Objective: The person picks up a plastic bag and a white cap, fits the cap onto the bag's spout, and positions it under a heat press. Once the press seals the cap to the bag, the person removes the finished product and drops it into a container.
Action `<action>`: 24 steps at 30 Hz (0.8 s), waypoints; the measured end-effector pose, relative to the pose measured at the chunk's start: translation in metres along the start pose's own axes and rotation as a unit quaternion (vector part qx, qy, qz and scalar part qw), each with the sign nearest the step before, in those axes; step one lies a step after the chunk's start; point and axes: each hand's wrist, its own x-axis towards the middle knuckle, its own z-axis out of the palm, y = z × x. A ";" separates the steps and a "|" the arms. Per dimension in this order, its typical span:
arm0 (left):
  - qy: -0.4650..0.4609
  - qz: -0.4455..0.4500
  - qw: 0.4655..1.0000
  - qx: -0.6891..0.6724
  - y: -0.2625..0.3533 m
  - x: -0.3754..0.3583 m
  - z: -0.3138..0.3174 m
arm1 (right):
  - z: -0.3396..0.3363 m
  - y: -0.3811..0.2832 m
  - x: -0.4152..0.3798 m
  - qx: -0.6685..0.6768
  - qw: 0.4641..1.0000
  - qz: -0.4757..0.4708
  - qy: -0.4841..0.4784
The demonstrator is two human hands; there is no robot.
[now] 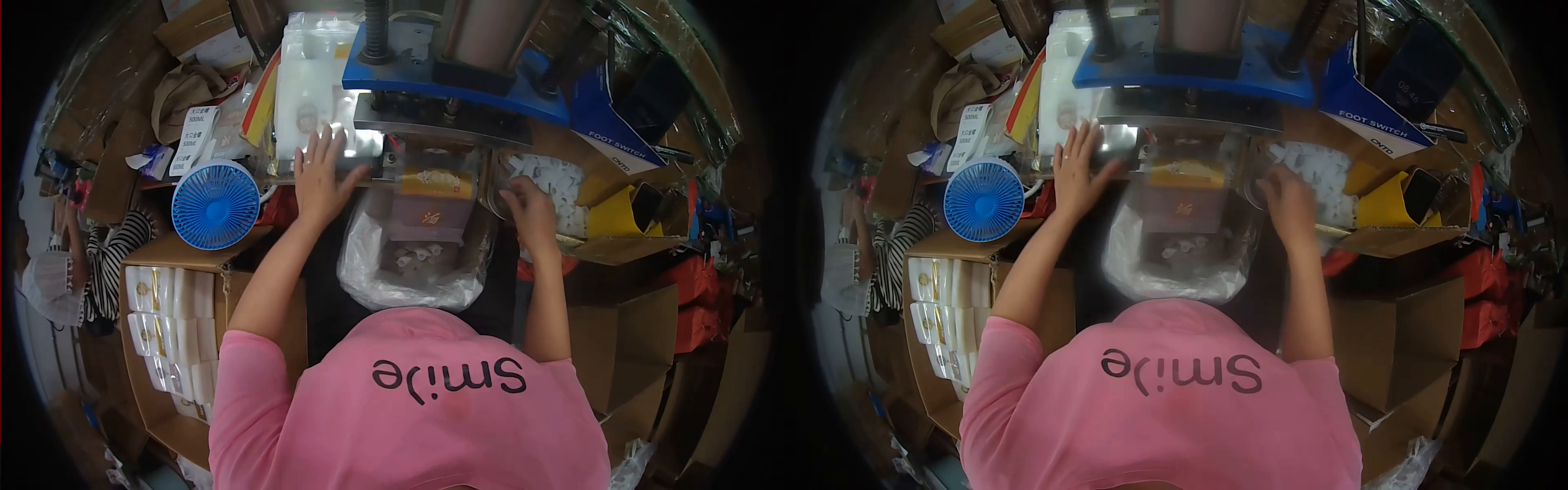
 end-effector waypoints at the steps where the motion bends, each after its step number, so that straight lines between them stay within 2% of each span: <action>1: 0.001 0.014 1.000 0.007 0.007 -0.013 -0.011 | 0.001 0.003 -0.001 0.073 0.997 0.018 -0.026; 3: 0.005 0.010 1.000 -0.018 0.001 -0.031 -0.022 | -0.005 0.002 -0.006 0.136 0.988 0.046 -0.053; 4: 0.058 -0.013 0.996 -0.060 -0.001 -0.032 -0.027 | -0.008 -0.001 -0.009 0.189 0.976 0.071 -0.078; 5: 0.053 -0.042 0.991 -0.116 -0.005 -0.031 -0.034 | -0.008 -0.003 -0.011 0.189 0.976 0.076 -0.081; 7: 0.039 -0.084 0.974 -0.206 0.005 -0.022 -0.052 | -0.013 -0.009 -0.007 0.198 0.980 0.022 -0.004; 8: 0.037 -0.083 0.972 -0.216 0.019 -0.021 -0.060 | -0.018 -0.017 -0.006 0.189 0.982 0.025 -0.003; 10: -0.030 -0.195 0.862 -0.467 0.050 -0.025 -0.068 | -0.027 -0.048 -0.002 0.202 0.979 0.038 -0.008; 11: -0.063 -0.183 0.864 -0.465 0.057 -0.029 -0.065 | -0.029 -0.060 -0.001 0.193 0.980 0.039 -0.005; 13: -0.116 -0.189 0.849 -0.480 0.068 -0.039 -0.048 | -0.029 -0.082 0.000 0.195 0.978 -0.069 -0.032; 14: -0.124 -0.180 0.850 -0.479 0.071 -0.046 -0.040 | -0.031 -0.090 0.000 0.193 0.978 -0.069 -0.033; 16: -0.141 -0.198 0.830 -0.503 0.077 -0.060 -0.022 | -0.031 -0.101 0.001 0.133 0.974 -0.120 -0.142; 17: -0.158 -0.214 0.808 -0.525 0.078 -0.065 -0.018 | -0.027 -0.100 0.000 0.135 0.973 -0.121 -0.143; 18: -0.198 -0.248 0.792 -0.521 0.081 -0.067 -0.020 | -0.022 -0.098 0.000 0.184 0.964 -0.116 -0.150; 19: -0.195 -0.249 0.794 -0.519 0.083 -0.068 -0.021 | -0.019 -0.099 0.001 0.231 0.954 -0.113 -0.156; 20: -0.194 -0.300 0.736 -0.575 0.085 -0.068 -0.021 | -0.021 -0.099 0.001 0.233 0.953 -0.117 -0.156; 21: -0.192 -0.348 0.670 -0.627 0.086 -0.069 -0.021 | -0.027 -0.099 0.001 0.276 0.950 -0.063 -0.128; 22: -0.192 -0.348 0.671 -0.626 0.086 -0.069 -0.022 | -0.032 -0.098 0.000 0.316 0.944 -0.006 -0.099; 23: -0.198 -0.372 0.649 -0.633 0.088 -0.067 -0.024 | -0.033 -0.094 0.000 0.315 0.944 -0.005 -0.095; 24: -0.208 -0.392 0.626 -0.641 0.093 -0.064 -0.023 | -0.033 -0.088 0.000 0.304 0.937 -0.012 -0.174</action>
